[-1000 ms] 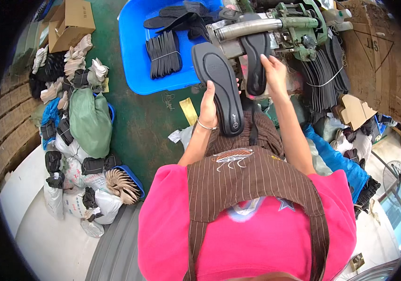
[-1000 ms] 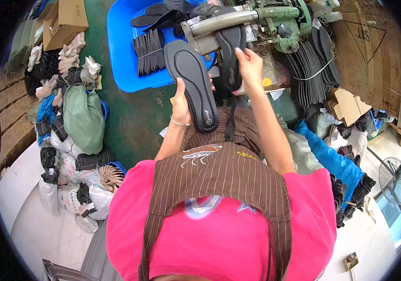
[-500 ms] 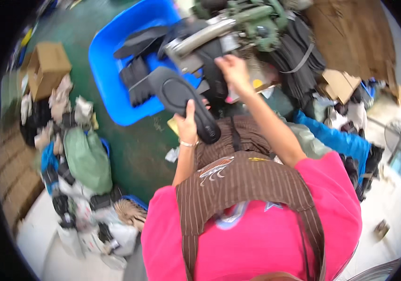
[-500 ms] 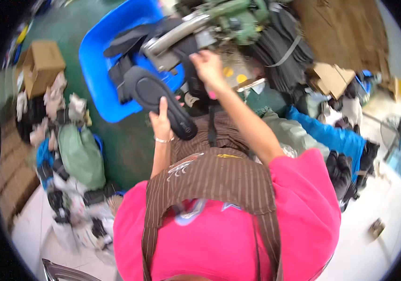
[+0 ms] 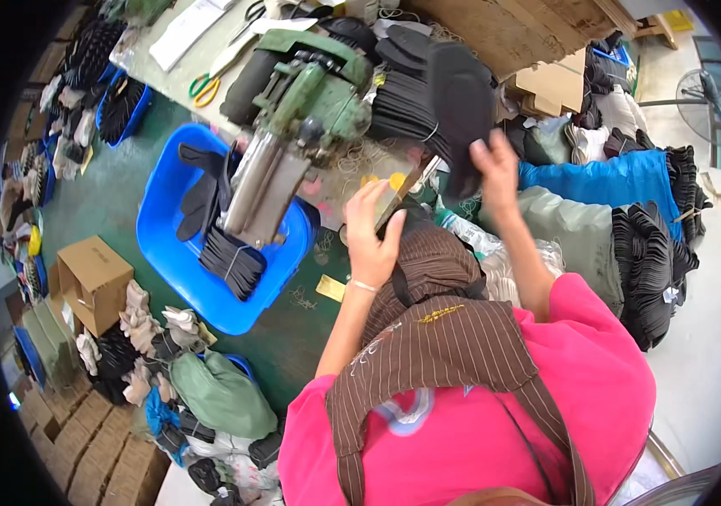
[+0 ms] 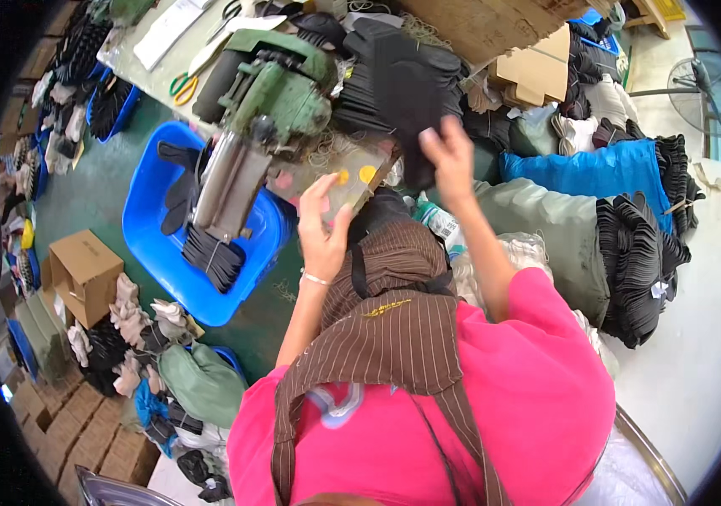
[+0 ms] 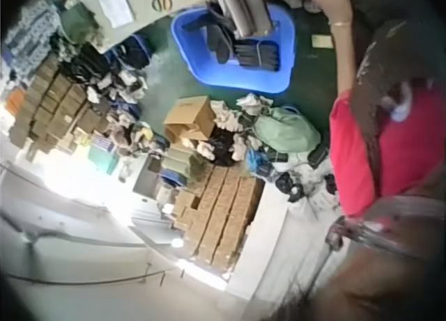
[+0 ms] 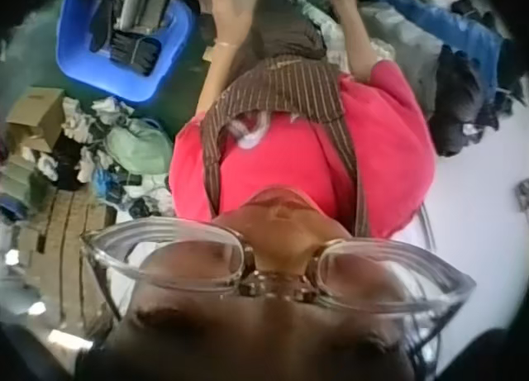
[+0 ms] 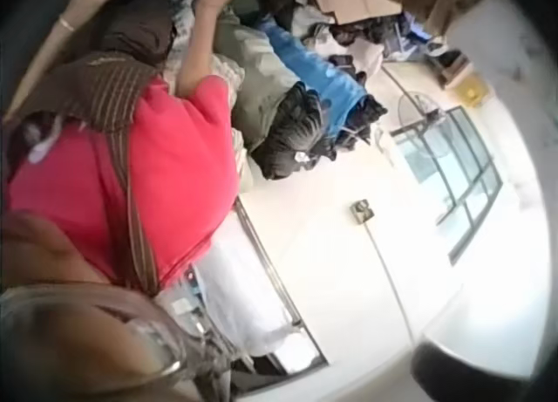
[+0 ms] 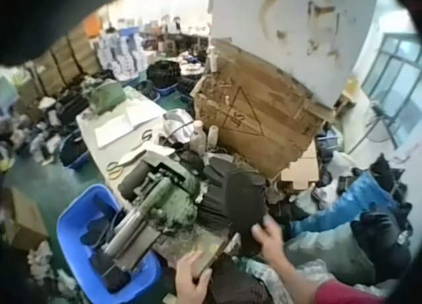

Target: The person brings stacks of shoe insoles to a work table, bundles pairs of insoles together with rubber bands, and carries the insoles in a basin to sort and stack them onto storage piles.

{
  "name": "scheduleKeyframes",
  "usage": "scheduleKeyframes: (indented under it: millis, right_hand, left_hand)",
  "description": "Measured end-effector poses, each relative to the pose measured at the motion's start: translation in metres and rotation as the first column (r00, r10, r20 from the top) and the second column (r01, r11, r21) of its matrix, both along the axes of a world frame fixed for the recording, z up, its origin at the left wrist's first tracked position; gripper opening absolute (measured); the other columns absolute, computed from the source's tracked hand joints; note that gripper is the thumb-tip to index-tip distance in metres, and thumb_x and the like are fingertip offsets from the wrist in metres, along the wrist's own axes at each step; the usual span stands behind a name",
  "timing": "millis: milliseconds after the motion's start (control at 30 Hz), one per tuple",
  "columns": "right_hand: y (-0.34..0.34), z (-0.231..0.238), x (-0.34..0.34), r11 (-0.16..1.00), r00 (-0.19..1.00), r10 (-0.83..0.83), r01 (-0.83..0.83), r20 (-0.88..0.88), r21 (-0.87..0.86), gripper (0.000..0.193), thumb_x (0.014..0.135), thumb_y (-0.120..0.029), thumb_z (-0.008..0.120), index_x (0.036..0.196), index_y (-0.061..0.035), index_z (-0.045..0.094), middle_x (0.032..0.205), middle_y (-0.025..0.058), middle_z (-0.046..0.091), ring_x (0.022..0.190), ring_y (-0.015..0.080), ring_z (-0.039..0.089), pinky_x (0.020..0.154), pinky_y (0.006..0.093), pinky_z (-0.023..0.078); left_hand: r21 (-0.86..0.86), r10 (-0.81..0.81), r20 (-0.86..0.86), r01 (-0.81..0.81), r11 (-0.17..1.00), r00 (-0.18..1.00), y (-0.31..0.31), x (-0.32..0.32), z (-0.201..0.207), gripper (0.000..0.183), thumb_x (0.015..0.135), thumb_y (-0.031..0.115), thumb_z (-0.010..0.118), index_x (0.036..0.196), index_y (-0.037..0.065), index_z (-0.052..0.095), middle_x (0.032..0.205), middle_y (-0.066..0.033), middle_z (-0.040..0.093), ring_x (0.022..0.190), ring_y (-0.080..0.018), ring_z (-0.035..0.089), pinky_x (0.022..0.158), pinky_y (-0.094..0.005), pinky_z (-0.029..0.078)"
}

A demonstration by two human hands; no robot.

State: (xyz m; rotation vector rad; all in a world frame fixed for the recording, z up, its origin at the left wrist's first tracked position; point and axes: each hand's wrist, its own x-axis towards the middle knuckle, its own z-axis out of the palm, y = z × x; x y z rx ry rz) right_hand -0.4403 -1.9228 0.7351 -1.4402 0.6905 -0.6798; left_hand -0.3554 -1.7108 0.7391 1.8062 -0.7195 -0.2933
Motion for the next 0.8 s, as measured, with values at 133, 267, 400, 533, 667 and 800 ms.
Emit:
scheduleKeyframes:
  millis: [133,267,400,533,667,800]
  right_hand:
    - [-0.093,-0.001,-0.014,0.827,0.903,-0.422,0.349,-0.077,-0.441,0.023,0.091,-0.008,0.061,0.111,0.0021,0.058,0.097,0.0098,0.065,0.088,0.0138,0.059,0.079,0.0272,0.047]
    - [-0.127,-0.03,0.004,0.493,0.846,-0.533,0.307,-0.004,-0.814,0.024,0.088,-0.007,0.062,0.111,-0.0006,0.063,0.101,0.0164,0.066,0.093,0.0312,0.064,0.083,0.0362,0.05]
    - [-0.11,-0.078,0.05,0.577,0.925,-0.368,0.152,-0.089,-0.803,0.045,0.078,-0.001,0.059,0.121,-0.0123,0.063,0.113,0.0134,0.065,0.1,0.0315,0.063,0.088,0.0381,0.05]
    - [-0.11,-0.122,0.052,0.622,0.905,-0.294,-0.064,-0.308,-0.78,0.049,0.078,0.0,0.058,0.125,-0.0147,0.059,0.119,0.0122,0.062,0.104,0.0301,0.061,0.09,0.0382,0.048]
    - [-0.113,-0.135,0.046,0.657,0.864,-0.187,-0.243,-0.467,-0.713,0.05,0.077,-0.003,0.059,0.125,-0.0167,0.059,0.111,0.0061,0.063,0.097,0.0236,0.062,0.08,0.0351,0.048]
    - [-0.123,-0.138,0.053,0.63,0.862,-0.093,-0.337,-0.499,-0.7,0.039,0.077,-0.013,0.061,0.115,-0.0146,0.061,0.093,0.0031,0.062,0.083,0.0221,0.061,0.071,0.0354,0.047]
  left_hand:
    - [0.051,-0.184,0.159,0.178,0.983,0.97,-0.103,0.019,-0.025,0.037,0.083,0.013,0.066,0.117,0.002,0.058,0.118,-0.0155,0.058,0.117,-0.0345,0.051,0.1,-0.0398,0.04]
    - [0.23,-0.201,0.311,0.131,0.964,0.929,-0.215,0.04,-0.067,0.045,0.085,0.019,0.063,0.122,-0.003,0.052,0.127,-0.0207,0.051,0.127,-0.0368,0.042,0.105,-0.0431,0.036]
    - [0.55,-0.212,0.21,0.064,0.833,0.954,-0.261,0.077,-0.128,0.034,0.082,0.026,0.065,0.101,-0.002,0.065,0.116,-0.0216,0.059,0.123,-0.039,0.045,0.108,-0.0487,0.031]
    - [0.414,0.065,-0.17,0.012,0.91,0.983,-0.276,0.092,-0.137,0.017,0.081,0.016,0.061,0.086,0.001,0.068,0.083,-0.0131,0.067,0.088,-0.0284,0.064,0.085,-0.0385,0.045]
    - [-0.329,-0.056,-0.878,-0.515,0.791,0.475,-0.259,0.112,-0.141,0.007,0.086,0.002,0.055,0.09,0.002,0.061,0.084,-0.0018,0.062,0.079,-0.0134,0.057,0.078,-0.0263,0.045]
    - [0.103,0.241,0.006,-0.24,0.965,0.971,-0.285,0.066,-0.102,0.006,0.082,0.008,0.065,0.087,0.008,0.064,0.08,-0.0052,0.061,0.082,-0.0175,0.055,0.077,-0.0318,0.041]
